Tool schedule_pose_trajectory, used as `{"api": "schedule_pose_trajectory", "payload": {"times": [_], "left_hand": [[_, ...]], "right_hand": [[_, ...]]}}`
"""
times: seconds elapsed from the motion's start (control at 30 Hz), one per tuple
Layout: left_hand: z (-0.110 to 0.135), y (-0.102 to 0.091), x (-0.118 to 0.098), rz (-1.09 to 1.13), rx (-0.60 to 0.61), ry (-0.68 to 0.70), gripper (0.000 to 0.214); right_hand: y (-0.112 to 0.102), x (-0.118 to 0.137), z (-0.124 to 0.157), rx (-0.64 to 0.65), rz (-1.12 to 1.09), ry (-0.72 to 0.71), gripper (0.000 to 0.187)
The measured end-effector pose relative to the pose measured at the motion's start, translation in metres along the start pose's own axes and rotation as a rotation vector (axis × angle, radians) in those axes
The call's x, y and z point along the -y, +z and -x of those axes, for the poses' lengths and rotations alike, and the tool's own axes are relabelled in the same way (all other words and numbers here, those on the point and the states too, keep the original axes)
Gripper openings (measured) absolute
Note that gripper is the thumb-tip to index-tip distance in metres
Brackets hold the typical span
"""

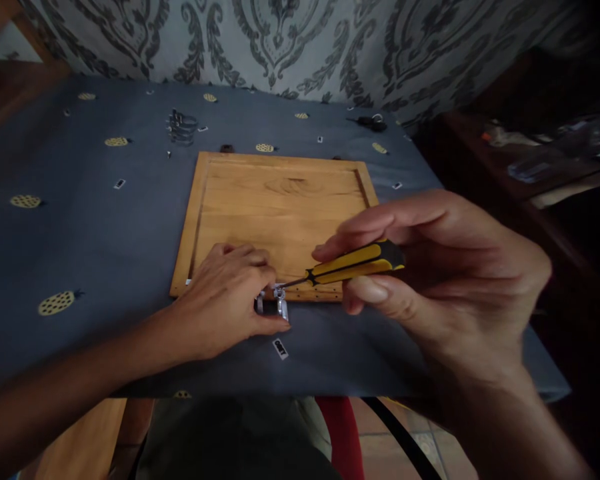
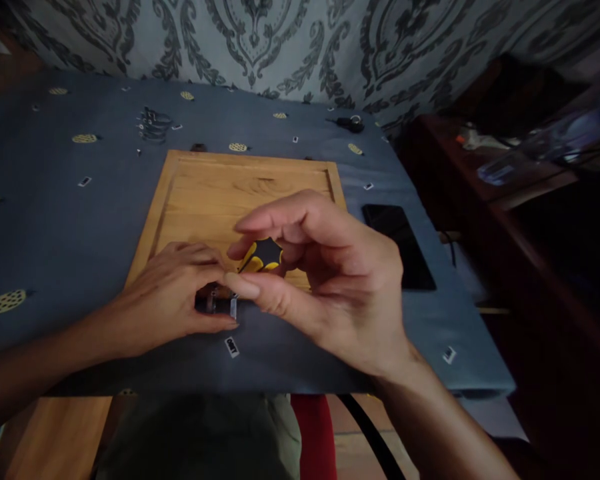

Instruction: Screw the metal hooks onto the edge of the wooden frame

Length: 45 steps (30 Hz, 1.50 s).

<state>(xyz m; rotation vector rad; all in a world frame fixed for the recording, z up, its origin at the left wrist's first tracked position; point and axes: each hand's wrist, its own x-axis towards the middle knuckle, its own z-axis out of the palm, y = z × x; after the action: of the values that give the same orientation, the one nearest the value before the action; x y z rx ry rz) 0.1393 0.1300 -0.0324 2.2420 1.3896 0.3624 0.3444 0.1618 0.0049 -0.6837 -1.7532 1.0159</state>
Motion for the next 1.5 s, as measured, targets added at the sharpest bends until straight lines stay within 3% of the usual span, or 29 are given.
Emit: {"api": "schedule_pose_trajectory", "payload": {"times": [0.17,0.3,0.43,0.67,0.83,0.97,1.2,1.37,1.5], "left_hand": [[-0.003,0.000,-0.002,-0.034,0.043,-0.043,0.032],[-0.002,-0.001,-0.002,-0.016,0.035,-0.047,0.031],[-0.001,0.000,-0.001,-0.023,0.027,-0.048,0.030],[-0.002,0.001,-0.001,-0.044,0.029,-0.042,0.031],[-0.001,0.000,-0.002,-0.031,0.018,-0.050,0.029],[0.000,-0.001,-0.003,-0.041,0.020,-0.053,0.026],[-0.001,0.002,0.000,-0.026,0.008,-0.042,0.031],[0.000,0.001,-0.002,-0.035,0.016,-0.052,0.029],[0.001,-0.002,-0.003,-0.040,0.023,-0.039,0.026]], "right_hand": [[-0.003,0.000,-0.001,0.086,-0.013,0.004,0.030],[0.002,0.003,-0.001,-0.034,0.064,-0.039,0.019],[0.003,0.003,-0.002,-0.043,0.082,-0.008,0.022],[-0.009,-0.001,-0.006,0.145,-0.012,0.030,0.029],[-0.004,0.000,-0.008,0.070,0.041,-0.090,0.019],[0.000,0.002,-0.009,0.030,0.038,-0.054,0.021],[-0.008,0.000,-0.008,0.194,-0.009,-0.033,0.037],[-0.001,0.004,-0.008,0.047,0.077,-0.122,0.024],[0.001,0.005,-0.007,0.012,0.103,-0.048,0.029]]}}
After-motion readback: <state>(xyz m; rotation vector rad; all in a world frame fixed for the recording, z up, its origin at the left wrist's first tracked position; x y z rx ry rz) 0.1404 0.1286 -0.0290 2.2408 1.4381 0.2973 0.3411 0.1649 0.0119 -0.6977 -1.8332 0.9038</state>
